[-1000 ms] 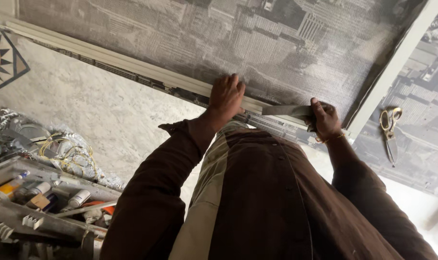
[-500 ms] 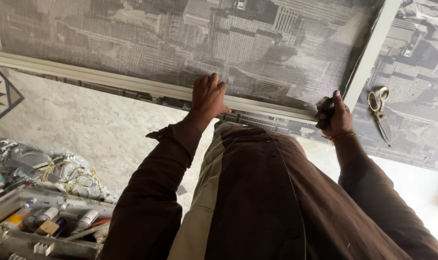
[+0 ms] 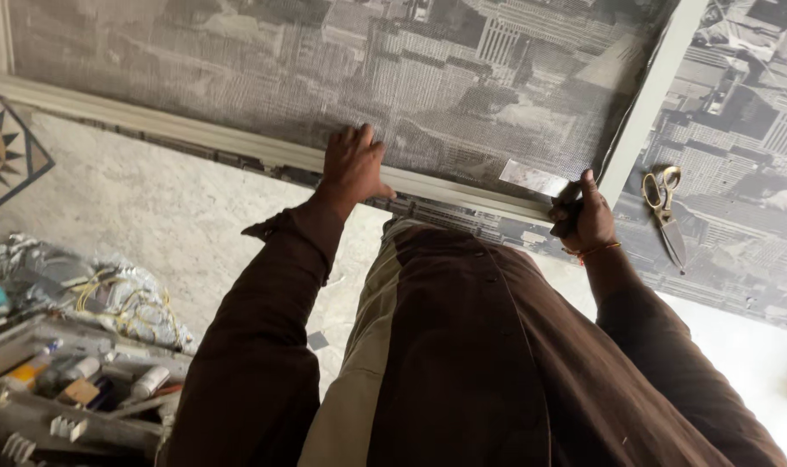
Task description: The person fits a gray insect mesh over a white window screen frame lying on the floor, pressing the mesh edge into the frame groove with a flat hand tool while holding the frame steady. They then trim the excess mesh along the frame edge with scissors and press the mesh and spline into place around the frame.
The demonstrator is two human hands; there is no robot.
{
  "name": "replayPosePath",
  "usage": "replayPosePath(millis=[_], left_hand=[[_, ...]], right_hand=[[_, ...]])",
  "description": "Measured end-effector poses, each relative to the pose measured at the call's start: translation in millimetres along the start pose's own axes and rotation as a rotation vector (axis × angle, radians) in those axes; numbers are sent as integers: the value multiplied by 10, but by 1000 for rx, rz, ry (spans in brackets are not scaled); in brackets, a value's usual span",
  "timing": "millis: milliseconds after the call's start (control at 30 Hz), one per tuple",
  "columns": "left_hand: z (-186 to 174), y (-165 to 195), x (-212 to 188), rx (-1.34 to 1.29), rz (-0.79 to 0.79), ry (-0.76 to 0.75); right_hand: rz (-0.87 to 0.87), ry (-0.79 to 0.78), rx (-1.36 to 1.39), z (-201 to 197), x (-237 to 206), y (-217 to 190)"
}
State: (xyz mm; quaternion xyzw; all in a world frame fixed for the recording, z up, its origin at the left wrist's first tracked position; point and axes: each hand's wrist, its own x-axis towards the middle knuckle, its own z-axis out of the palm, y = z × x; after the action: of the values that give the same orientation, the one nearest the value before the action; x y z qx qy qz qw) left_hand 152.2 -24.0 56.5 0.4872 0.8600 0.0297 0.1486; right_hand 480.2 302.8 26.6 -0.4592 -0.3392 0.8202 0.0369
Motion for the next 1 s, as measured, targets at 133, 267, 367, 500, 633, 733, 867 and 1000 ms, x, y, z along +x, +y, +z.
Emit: replayPosePath(millis=[133,267,367,500,633,733,867,1000], left_hand=[[-41,97,-38,7,-59,-110],[197,550,55,1,122,68],[528,1108,135,-58,222,188],[736,1386,225,0,126,154],[642,1379,336,-49,64,-35],[510,1371,403,-76,104,-103],[394,1336,283,-27,244,164],[337,1215,129,70,84,61]], right_hand=[[69,-27,-47,-44,24,-13],[51,-74,1,-73,41,-41],[68,-125,-22,-98,50,-58],[68,-162,-16,-132,65,-46],[74,-145,37,-161,64,-38],[161,-87,-46,-171,51,-49],[118,-130,-36,-174,35,-68],[115,-148,31,-184,45,-72]])
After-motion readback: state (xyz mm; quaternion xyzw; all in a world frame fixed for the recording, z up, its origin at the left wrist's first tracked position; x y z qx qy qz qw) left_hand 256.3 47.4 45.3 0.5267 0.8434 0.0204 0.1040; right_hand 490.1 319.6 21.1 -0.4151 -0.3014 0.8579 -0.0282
